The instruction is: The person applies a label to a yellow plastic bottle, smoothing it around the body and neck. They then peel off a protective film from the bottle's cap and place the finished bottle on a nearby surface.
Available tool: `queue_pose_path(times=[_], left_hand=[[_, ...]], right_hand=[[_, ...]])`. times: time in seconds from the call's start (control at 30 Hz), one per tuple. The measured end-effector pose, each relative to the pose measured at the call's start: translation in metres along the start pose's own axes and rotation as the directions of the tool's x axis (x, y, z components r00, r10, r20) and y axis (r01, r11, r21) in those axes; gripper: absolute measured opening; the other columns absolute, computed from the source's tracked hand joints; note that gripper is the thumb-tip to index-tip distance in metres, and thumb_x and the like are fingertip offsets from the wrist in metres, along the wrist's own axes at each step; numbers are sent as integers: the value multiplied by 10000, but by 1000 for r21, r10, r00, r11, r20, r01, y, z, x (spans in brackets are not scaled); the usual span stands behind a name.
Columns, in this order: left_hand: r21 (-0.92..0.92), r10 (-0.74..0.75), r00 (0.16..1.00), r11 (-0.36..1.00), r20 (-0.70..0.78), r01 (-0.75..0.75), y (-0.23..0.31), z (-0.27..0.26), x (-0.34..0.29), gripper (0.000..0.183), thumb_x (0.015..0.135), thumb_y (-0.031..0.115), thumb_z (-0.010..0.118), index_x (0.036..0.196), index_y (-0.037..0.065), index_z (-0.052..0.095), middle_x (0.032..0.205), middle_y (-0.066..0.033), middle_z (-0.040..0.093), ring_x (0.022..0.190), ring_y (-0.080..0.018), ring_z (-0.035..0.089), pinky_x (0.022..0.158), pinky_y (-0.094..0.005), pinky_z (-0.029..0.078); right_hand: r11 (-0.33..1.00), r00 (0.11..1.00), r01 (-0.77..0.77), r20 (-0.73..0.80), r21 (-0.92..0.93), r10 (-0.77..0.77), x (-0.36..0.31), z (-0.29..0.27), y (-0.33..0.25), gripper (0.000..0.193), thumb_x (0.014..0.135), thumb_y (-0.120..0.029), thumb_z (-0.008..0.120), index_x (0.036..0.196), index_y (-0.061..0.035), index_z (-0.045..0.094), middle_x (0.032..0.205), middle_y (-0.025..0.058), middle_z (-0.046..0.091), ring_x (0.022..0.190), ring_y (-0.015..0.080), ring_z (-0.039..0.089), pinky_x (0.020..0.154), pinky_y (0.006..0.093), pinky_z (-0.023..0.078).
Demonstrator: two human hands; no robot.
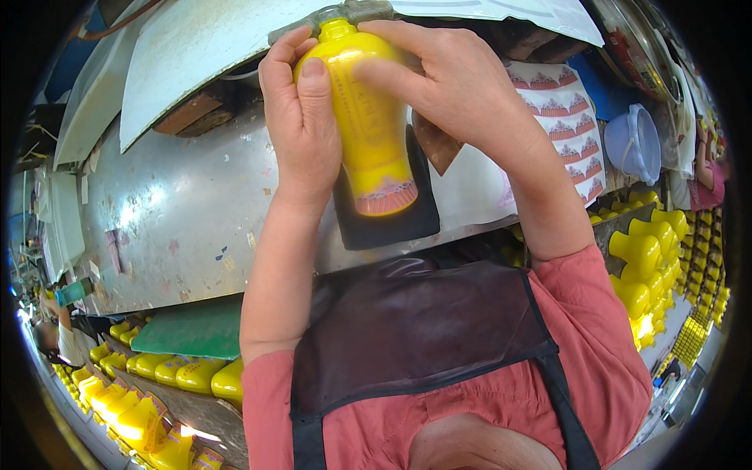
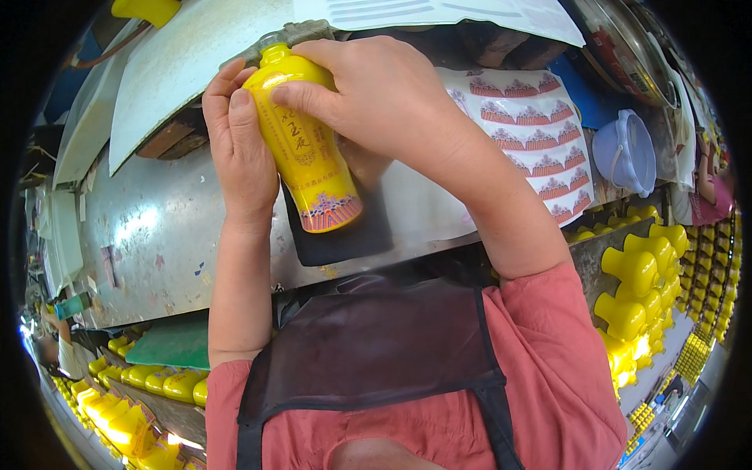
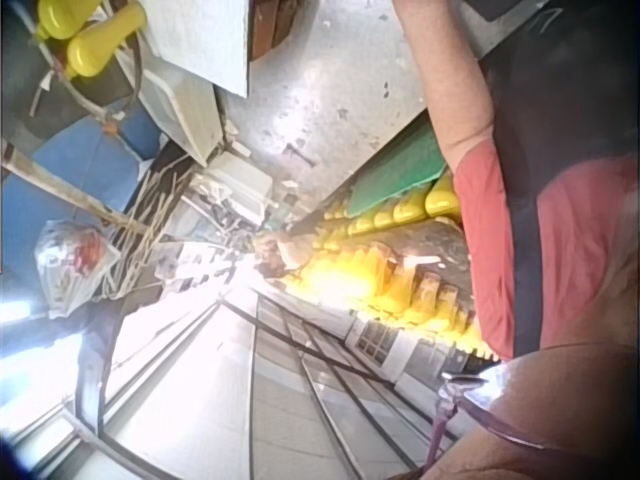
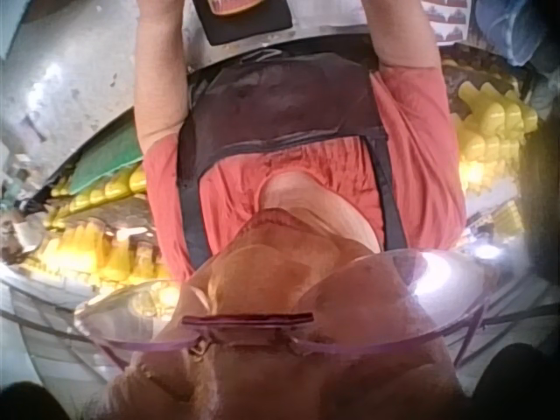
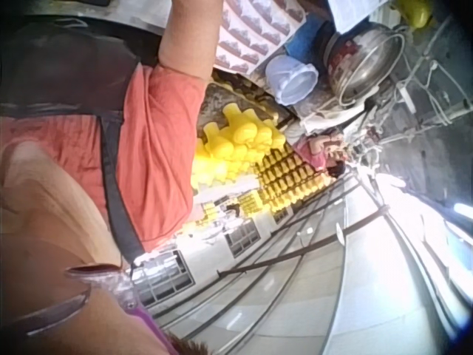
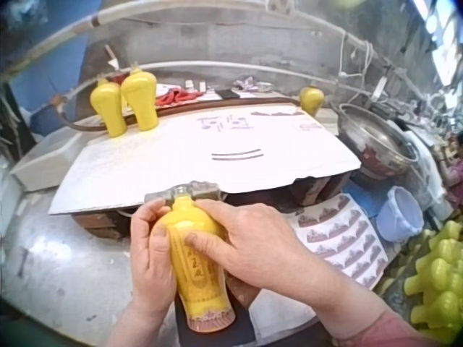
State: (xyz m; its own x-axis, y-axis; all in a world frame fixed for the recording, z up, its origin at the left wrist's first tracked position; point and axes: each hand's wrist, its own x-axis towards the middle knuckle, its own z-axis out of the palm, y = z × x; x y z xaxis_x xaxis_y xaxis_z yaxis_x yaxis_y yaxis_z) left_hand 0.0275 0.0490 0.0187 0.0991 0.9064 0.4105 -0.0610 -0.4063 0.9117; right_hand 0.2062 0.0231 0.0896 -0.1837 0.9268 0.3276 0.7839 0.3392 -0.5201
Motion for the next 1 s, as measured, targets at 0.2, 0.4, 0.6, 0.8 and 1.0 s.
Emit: queue_pose_path(times=[0.2,0.4,0.6,0.8,1.0], left_hand=[[31,-36,999,999,22,35,2,-1,-3,445,1068,275,525,1419,8,470,1299,-108,489,1216,-209,494,1093,-334,384],[50,17,996,999,83,-21,-1,-7,-5,483,1055,268,522,1448,2,433,1342,-123,456,1256,-228,473,1123,-350,361],[104,48,988,993,147,-64,-4,-14,-7,469,1076,202,434,1510,35,374,1450,-132,459,1344,-212,450,1168,-340,337],[37,72,989,996,126,-78,-8,-13,-8,477,1040,197,446,1475,4,405,1404,-138,446,1310,-234,451,1156,-358,334],[34,50,996,998,78,-53,-4,-8,-8,555,988,260,489,1459,-24,407,1412,-161,426,1310,-267,444,1156,-383,331]], right_hand=[[1000,1000,-23,-9,21,23,-1,2,2,511,945,-417,650,1265,-20,689,830,187,720,691,280,728,646,342,555],[999,1000,-13,-22,40,14,-1,4,5,519,949,-435,653,1275,-33,693,836,171,729,686,260,727,643,329,554],[1000,1000,-14,-24,11,14,-1,5,7,522,947,-444,648,1282,-46,696,801,156,721,664,243,721,627,320,550],[998,998,-56,-7,30,57,0,2,3,529,933,-473,652,1258,-60,705,812,162,721,683,274,707,648,352,550],[983,986,-163,41,89,160,0,-2,-3,544,896,-532,666,1209,-91,728,965,198,744,899,391,713,796,447,560]])
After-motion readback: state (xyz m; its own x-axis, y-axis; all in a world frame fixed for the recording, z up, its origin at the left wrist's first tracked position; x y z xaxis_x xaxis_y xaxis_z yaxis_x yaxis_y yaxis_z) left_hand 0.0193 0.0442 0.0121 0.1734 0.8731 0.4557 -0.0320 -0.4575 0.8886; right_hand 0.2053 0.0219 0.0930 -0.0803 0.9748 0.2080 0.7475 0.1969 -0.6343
